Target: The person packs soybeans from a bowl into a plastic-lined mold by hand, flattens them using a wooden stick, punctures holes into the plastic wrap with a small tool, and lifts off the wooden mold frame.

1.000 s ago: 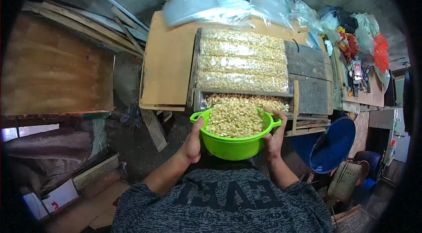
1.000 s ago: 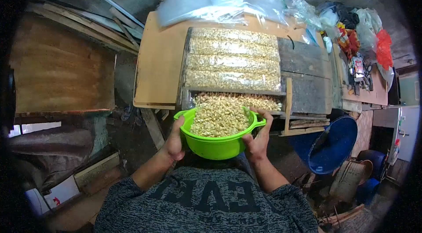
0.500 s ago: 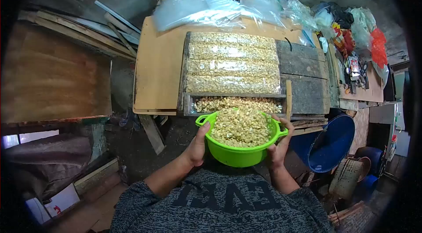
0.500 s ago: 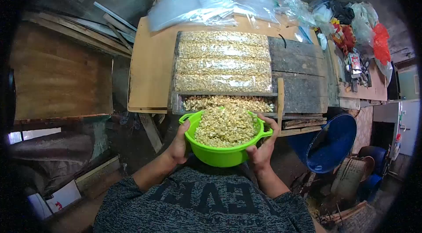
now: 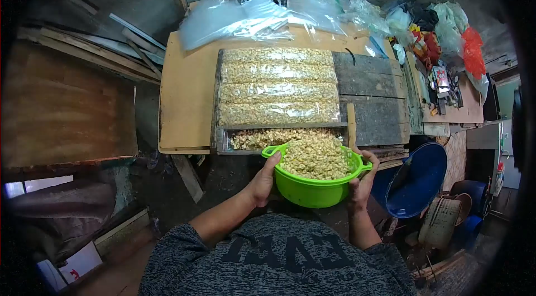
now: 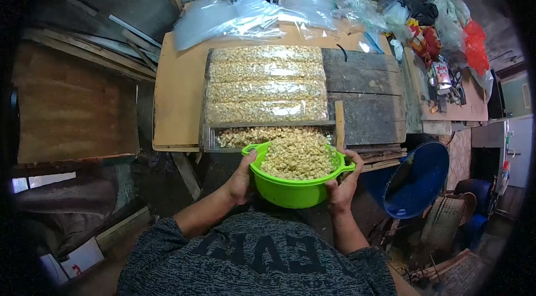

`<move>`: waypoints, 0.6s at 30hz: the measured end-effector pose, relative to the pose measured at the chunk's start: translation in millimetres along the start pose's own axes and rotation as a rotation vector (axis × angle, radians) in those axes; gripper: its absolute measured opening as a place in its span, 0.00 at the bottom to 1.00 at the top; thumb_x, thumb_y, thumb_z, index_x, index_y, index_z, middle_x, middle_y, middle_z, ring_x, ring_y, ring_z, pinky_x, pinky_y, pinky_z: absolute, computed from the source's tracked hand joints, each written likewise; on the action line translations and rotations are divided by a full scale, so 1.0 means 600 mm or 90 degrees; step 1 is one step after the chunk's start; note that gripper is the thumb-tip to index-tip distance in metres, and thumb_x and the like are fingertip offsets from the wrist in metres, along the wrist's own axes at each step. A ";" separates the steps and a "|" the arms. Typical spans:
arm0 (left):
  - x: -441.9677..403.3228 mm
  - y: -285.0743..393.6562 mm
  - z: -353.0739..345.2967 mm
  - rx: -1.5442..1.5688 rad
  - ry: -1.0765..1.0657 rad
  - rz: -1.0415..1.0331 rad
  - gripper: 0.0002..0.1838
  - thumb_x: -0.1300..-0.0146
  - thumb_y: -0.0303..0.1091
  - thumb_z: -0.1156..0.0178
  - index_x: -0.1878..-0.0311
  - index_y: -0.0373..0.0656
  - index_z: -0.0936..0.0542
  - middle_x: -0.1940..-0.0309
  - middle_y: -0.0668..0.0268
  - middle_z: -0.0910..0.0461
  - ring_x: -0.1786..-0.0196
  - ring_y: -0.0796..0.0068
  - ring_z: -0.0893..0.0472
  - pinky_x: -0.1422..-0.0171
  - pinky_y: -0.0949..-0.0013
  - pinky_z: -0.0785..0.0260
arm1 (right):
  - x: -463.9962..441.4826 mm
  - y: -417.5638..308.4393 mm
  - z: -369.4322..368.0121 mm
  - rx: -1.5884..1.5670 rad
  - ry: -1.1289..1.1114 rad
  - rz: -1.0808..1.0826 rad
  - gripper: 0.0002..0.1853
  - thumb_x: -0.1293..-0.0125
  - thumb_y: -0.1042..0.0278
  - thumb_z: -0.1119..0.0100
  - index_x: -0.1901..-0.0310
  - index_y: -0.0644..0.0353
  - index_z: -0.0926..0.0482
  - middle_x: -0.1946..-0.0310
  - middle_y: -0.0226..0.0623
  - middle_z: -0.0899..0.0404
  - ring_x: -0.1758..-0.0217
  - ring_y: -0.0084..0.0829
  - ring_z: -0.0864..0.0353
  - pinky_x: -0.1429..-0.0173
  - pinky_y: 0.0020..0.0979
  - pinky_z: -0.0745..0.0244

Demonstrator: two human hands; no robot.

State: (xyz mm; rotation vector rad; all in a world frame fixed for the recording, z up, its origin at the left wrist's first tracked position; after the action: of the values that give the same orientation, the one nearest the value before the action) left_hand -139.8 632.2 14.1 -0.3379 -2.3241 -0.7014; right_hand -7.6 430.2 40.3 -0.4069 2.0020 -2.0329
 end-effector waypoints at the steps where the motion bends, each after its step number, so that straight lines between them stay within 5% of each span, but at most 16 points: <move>1: 0.006 0.003 -0.010 -0.020 0.025 -0.006 0.43 0.30 0.69 0.53 0.24 0.44 0.37 0.29 0.57 0.30 0.29 0.63 0.30 0.24 0.58 0.42 | 0.002 -0.010 0.001 -0.005 0.006 0.017 0.60 0.49 0.25 0.30 0.30 0.64 0.46 0.35 0.51 0.35 0.31 0.41 0.34 0.26 0.43 0.39; 18: 0.097 0.016 0.070 0.035 0.074 -0.157 0.39 0.28 0.64 0.53 0.25 0.44 0.36 0.30 0.61 0.29 0.30 0.66 0.28 0.24 0.60 0.40 | 0.017 -0.018 -0.108 -0.003 -0.096 -0.014 0.60 0.50 0.24 0.30 0.31 0.63 0.46 0.34 0.52 0.37 0.30 0.43 0.35 0.25 0.44 0.39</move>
State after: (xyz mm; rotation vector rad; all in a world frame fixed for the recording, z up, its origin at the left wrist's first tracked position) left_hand -201.3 667.0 30.8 0.0150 -2.2901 -0.7525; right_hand -40.9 486.6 50.5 -0.5674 1.9205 -1.9483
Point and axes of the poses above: each hand's wrist, its own x-axis away from the middle knuckle, its own z-axis out of the back of the hand, y = z × x, the point moved 3 cm from there along -x, towards the middle knuckle
